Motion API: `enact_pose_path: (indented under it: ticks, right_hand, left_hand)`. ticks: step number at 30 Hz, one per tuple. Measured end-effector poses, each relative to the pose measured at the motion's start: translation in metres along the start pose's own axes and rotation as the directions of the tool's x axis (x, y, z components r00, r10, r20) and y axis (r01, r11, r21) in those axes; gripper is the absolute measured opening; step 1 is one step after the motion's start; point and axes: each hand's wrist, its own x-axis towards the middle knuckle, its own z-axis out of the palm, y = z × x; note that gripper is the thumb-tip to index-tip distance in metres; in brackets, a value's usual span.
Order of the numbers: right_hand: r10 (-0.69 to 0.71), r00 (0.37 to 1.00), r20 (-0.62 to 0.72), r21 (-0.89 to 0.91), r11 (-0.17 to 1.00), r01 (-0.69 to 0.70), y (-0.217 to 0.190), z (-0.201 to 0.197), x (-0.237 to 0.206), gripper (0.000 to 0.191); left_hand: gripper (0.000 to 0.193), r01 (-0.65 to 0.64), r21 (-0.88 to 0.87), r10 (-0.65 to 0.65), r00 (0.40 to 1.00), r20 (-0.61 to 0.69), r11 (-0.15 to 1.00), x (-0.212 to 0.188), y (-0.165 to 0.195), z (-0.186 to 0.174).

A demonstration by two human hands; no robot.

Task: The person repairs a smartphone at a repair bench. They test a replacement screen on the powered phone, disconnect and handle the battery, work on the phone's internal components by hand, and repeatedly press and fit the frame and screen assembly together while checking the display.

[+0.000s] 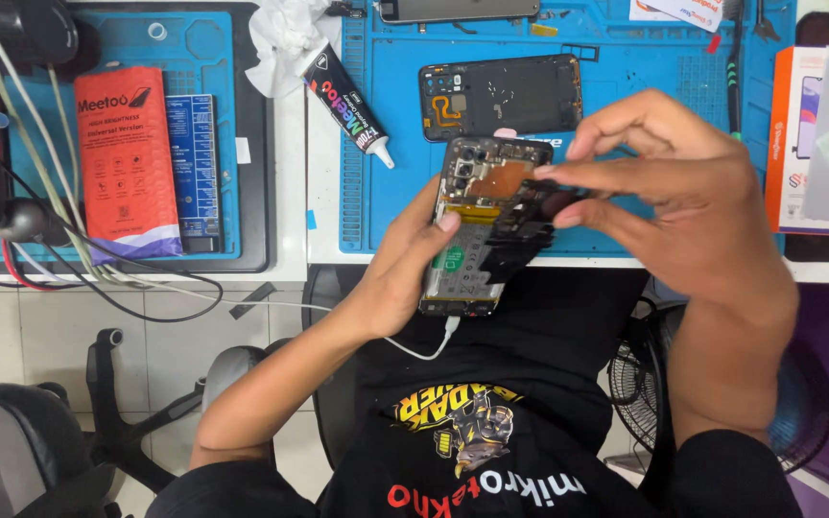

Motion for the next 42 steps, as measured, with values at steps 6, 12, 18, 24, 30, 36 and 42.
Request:
enact_pose_path:
  ticks: [6,12,18,24,30,36,42]
  right_hand:
    - [-0.111,0.987,-0.112,-0.085,0.991,0.102,-0.021,0.015,0.017,0.036]
    - [-0.165,0.975,-0.146,-0.222,0.966,0.130,-0.032,0.023,0.024,0.037]
    - [-0.121,0.978,-0.172,-0.241,0.967,0.078,-0.036,0.027,0.022,0.038]
    - [-0.103,0.978,-0.181,-0.311,0.949,0.042,-0.042,0.033,0.016,0.039]
    - [-0.119,0.985,-0.126,-0.264,0.961,0.082,-0.048,0.035,0.007,0.049]
    - [-0.151,0.988,-0.032,-0.313,0.940,0.134,-0.051,0.028,-0.007,0.048]
    - [-0.130,0.991,0.034,-0.373,0.918,0.134,-0.055,0.017,-0.023,0.054]
  left_hand:
    - [0.058,-0.017,-0.015,0.017,0.999,0.044,1.000,-0.003,0.005,0.004]
    - [0.057,-0.046,0.052,0.043,0.997,0.057,0.998,-0.010,0.012,0.006]
    - [0.053,-0.086,0.136,0.081,0.996,0.041,0.987,-0.011,0.010,0.007]
    - [0.054,-0.066,0.130,0.065,0.998,0.012,0.989,-0.012,0.009,0.008]
    - [0.054,-0.075,0.133,0.075,0.997,0.004,0.988,-0.013,0.012,0.008]
    - [0.053,-0.016,0.117,0.011,0.999,0.048,0.993,-0.017,0.014,0.011]
    - [0.053,0.008,0.143,-0.022,0.995,0.094,0.990,-0.022,0.014,0.015]
